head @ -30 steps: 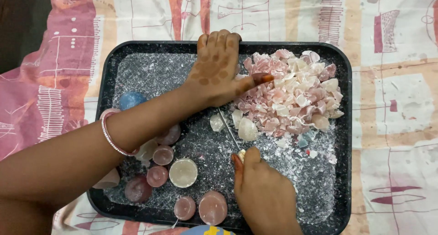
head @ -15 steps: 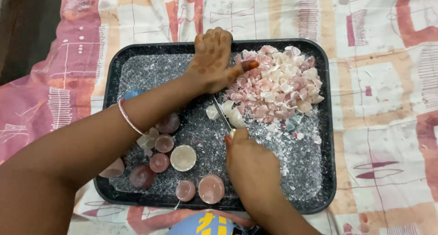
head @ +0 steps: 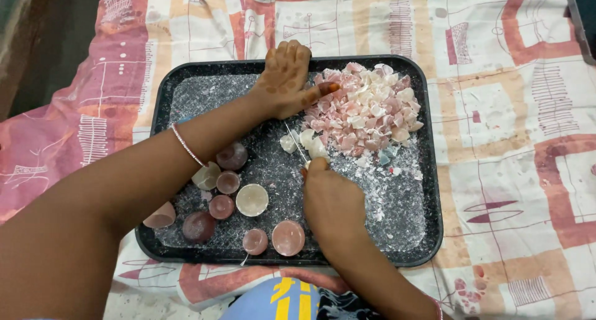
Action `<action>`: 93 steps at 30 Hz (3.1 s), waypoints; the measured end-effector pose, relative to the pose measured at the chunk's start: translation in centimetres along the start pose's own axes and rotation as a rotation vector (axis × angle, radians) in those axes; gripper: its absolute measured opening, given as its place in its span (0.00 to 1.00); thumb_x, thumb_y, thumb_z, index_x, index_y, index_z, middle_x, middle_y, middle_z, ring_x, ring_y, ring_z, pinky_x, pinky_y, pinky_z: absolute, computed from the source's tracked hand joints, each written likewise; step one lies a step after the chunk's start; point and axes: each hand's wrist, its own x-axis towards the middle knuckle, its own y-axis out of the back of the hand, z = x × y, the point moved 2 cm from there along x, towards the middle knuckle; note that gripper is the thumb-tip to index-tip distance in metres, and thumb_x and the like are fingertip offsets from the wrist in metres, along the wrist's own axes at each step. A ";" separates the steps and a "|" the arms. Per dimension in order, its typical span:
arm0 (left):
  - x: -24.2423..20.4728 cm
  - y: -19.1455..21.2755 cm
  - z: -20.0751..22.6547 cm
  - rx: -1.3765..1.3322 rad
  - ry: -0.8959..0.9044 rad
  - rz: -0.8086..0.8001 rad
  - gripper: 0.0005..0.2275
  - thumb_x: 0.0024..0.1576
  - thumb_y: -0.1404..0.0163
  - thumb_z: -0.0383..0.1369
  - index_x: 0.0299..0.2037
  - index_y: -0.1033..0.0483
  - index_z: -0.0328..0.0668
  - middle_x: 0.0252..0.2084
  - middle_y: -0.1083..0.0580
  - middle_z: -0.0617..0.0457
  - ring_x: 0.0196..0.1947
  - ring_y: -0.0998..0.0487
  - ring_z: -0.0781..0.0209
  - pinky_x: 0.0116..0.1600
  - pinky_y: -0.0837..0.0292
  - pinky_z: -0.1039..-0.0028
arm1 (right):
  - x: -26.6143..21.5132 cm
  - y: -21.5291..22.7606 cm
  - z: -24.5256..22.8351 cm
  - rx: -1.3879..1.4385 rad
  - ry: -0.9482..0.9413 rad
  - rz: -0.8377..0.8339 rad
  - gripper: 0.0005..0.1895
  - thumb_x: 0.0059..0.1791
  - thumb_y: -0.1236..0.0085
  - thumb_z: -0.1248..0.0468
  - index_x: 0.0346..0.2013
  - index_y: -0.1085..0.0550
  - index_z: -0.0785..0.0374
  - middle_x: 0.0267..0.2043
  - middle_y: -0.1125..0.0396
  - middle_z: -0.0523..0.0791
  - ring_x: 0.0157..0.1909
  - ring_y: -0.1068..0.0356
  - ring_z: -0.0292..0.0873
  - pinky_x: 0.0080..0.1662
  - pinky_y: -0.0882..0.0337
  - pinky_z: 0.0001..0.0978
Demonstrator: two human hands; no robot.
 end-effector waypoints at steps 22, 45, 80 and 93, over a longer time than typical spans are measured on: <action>-2.3 6.8 2.0 -0.757 0.233 0.029 0.31 0.56 0.59 0.61 0.55 0.24 0.43 0.52 0.22 0.48 0.55 0.22 0.57 0.63 0.29 0.61 | -0.5 2.4 0.9 0.086 -0.108 -0.067 0.19 0.56 0.57 0.50 0.36 0.30 0.63 0.23 0.28 0.57 0.27 0.25 0.61 0.31 0.26 0.54; -14.0 7.5 5.3 -0.438 0.165 -0.073 0.16 0.53 0.43 0.43 0.46 0.24 0.43 0.44 0.23 0.48 0.45 0.22 0.51 0.53 0.29 0.61 | -1.8 4.3 2.8 -0.016 -0.320 -0.071 0.20 0.55 0.57 0.47 0.38 0.28 0.60 0.26 0.27 0.54 0.29 0.25 0.61 0.32 0.28 0.56; -1.2 4.6 4.9 -0.065 0.382 0.007 0.45 0.56 0.74 0.69 0.68 0.48 0.33 0.71 0.48 0.32 0.74 0.53 0.34 0.69 0.71 0.36 | -2.8 2.8 0.0 0.019 -0.142 -0.107 0.17 0.55 0.54 0.51 0.34 0.32 0.62 0.22 0.28 0.53 0.24 0.26 0.58 0.27 0.28 0.52; -1.9 5.0 5.9 -0.086 0.374 -0.038 0.48 0.57 0.73 0.71 0.64 0.40 0.24 0.62 0.36 0.30 0.69 0.41 0.36 0.71 0.59 0.37 | -2.4 2.9 0.7 0.100 -0.133 -0.125 0.16 0.56 0.54 0.52 0.33 0.32 0.62 0.20 0.28 0.52 0.22 0.25 0.55 0.25 0.28 0.48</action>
